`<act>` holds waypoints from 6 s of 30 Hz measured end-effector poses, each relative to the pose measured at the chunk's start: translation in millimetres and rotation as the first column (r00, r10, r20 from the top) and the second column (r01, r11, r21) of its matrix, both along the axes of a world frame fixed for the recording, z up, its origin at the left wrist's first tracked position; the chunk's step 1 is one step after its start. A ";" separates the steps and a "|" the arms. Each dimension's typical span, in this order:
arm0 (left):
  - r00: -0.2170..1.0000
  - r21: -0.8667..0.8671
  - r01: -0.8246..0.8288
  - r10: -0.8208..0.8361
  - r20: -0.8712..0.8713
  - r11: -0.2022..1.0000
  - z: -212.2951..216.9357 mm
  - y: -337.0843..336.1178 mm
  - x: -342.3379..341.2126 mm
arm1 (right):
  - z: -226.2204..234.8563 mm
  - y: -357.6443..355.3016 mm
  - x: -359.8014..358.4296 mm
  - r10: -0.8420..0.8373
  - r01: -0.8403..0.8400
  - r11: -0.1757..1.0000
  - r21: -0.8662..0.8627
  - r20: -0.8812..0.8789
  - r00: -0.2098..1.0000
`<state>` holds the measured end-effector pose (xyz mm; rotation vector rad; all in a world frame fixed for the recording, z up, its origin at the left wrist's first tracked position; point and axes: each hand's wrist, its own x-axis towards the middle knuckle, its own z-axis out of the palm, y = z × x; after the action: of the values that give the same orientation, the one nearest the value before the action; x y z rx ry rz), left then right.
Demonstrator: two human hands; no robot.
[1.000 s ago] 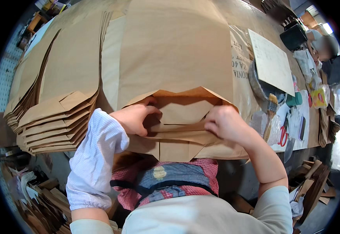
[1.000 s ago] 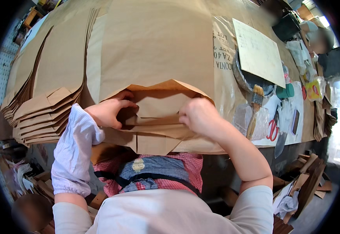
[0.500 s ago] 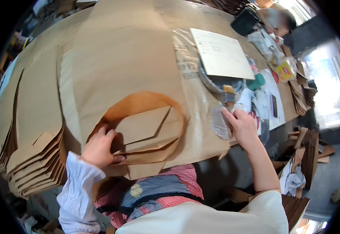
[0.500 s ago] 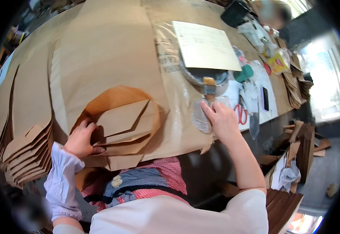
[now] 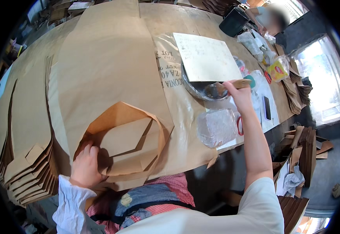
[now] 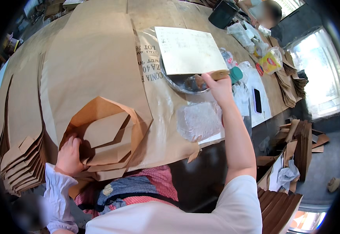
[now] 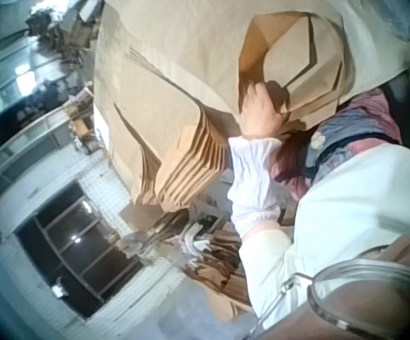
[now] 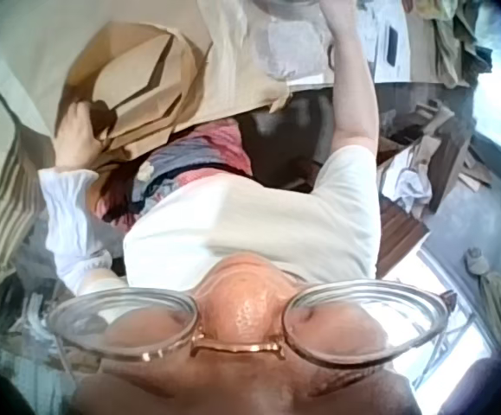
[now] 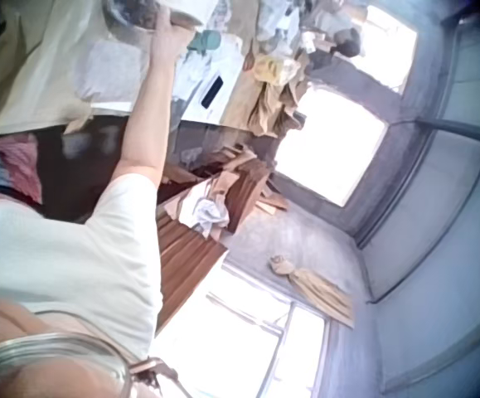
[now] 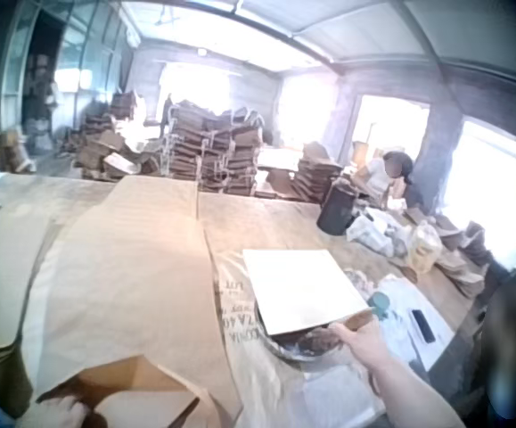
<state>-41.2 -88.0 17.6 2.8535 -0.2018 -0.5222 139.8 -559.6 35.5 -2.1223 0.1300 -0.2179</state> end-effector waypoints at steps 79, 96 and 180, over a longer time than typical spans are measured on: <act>0.929 -0.234 -0.331 0.359 0.087 0.914 -55.2 27.0 38.1 | -37.8 307.4 -145.0 0.519 -0.356 0.799 0.484 -0.256 0.816; 0.962 0.166 -0.136 0.091 0.258 0.977 -44.0 -12.2 36.4 | -40.4 231.4 -95.1 -0.051 -0.112 0.422 0.899 0.147 0.988; 0.746 -0.228 0.215 -0.009 0.666 0.950 -104.4 44.4 29.8 | -46.0 212.3 -226.1 0.915 -0.830 0.401 -0.388 0.118 0.386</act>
<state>-11.3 -43.6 -86.9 2.6079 -0.5261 0.5019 -86.2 -347.4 -10.5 -2.0712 -1.3210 0.0971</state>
